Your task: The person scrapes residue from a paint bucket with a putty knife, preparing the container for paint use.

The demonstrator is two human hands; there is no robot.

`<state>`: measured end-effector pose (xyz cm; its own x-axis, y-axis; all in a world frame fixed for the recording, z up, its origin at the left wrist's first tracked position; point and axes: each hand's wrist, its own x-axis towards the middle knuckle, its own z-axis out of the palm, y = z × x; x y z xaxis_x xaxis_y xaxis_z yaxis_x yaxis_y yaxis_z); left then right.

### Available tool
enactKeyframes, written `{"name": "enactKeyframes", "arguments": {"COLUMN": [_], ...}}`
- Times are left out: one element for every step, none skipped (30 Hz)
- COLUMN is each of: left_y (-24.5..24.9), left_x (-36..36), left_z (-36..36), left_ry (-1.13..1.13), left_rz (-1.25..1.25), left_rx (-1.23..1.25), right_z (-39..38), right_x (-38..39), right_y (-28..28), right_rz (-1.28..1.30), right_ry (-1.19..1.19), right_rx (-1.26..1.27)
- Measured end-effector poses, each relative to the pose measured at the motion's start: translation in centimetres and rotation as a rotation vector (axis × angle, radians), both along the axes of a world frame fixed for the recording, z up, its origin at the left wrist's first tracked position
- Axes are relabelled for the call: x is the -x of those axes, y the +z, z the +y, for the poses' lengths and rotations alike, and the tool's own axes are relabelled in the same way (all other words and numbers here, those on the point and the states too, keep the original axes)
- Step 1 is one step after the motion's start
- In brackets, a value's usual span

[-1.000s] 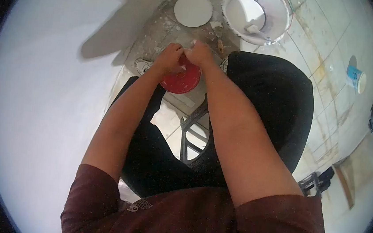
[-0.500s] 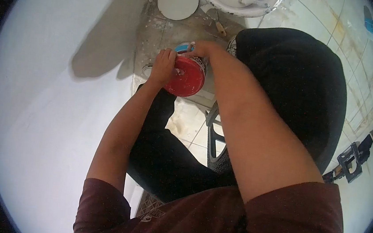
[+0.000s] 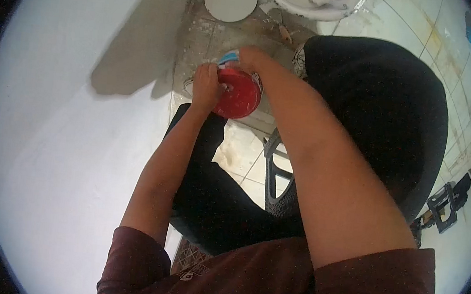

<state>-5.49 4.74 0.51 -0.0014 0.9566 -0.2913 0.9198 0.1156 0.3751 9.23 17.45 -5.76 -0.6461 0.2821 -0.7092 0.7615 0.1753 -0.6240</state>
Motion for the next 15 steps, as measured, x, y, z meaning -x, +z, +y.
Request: {"name": "enactKeyframes", "arguments": {"left_y": [0.1, 0.1, 0.2, 0.4, 0.7, 1.0, 1.5, 1.8, 1.8, 1.7, 1.7, 1.6, 1.9, 1.9, 2.0], "left_x": [-0.2, -0.3, -0.5, -0.7, -0.9, -1.2, -1.3, -1.3, -1.2, -1.2, -1.3, -1.1, -1.1, -1.1, -1.0], "left_z": [-0.2, -0.5, -0.6, -0.9, -1.7, -2.0, -2.0, -2.1, -2.4, -2.8, -3.1, -3.3, -3.5, -3.7, -3.7], "left_ry": [0.006, 0.016, 0.024, 0.037, 0.046, 0.065, 0.082, 0.096, 0.098, 0.099, 0.101, 0.098, 0.094, 0.088, 0.085], "left_rz": [-0.008, -0.014, 0.000, 0.014, 0.024, -0.001, -0.019, -0.037, -0.039, -0.047, -0.056, -0.058, -0.057, -0.056, -0.060], "left_rx": [-0.031, -0.056, -0.068, -0.075, -0.070, -0.064, -0.063, -0.062, -0.056, -0.051, -0.047, -0.045, -0.040, -0.037, -0.045], "right_z": [0.3, 0.4, 0.3, -0.1, -1.1, -1.8, -2.3, -2.8, -2.8, -2.7, -2.5, -2.5, -2.7, -2.7, -2.8], "right_x": [-0.1, -0.1, -0.3, -0.5, -0.7, -1.1, -1.3, -1.3, -1.1, -1.4, -1.5, -1.4, -1.3, -1.3, -1.3], "right_y": [0.2, 0.3, 0.5, 0.6, 0.6, 0.4, 0.2, 0.0, 0.5, 1.3, 2.1, 2.2, 2.4, 2.4, 1.6], "right_rz": [-0.020, -0.038, -0.002, 0.034, 0.064, 0.077, 0.096, 0.115, 0.095, 0.070, 0.043, 0.031, 0.022, 0.014, 0.001], "right_ry": [0.023, 0.051, 0.015, -0.017, -0.053, -0.073, -0.096, -0.122, -0.122, -0.123, -0.122, -0.093, -0.066, -0.040, 0.004], "right_rx": [0.014, 0.035, 0.007, -0.015, -0.026, -0.032, -0.043, -0.053, -0.033, -0.014, 0.004, -0.010, -0.019, -0.031, -0.001]}}
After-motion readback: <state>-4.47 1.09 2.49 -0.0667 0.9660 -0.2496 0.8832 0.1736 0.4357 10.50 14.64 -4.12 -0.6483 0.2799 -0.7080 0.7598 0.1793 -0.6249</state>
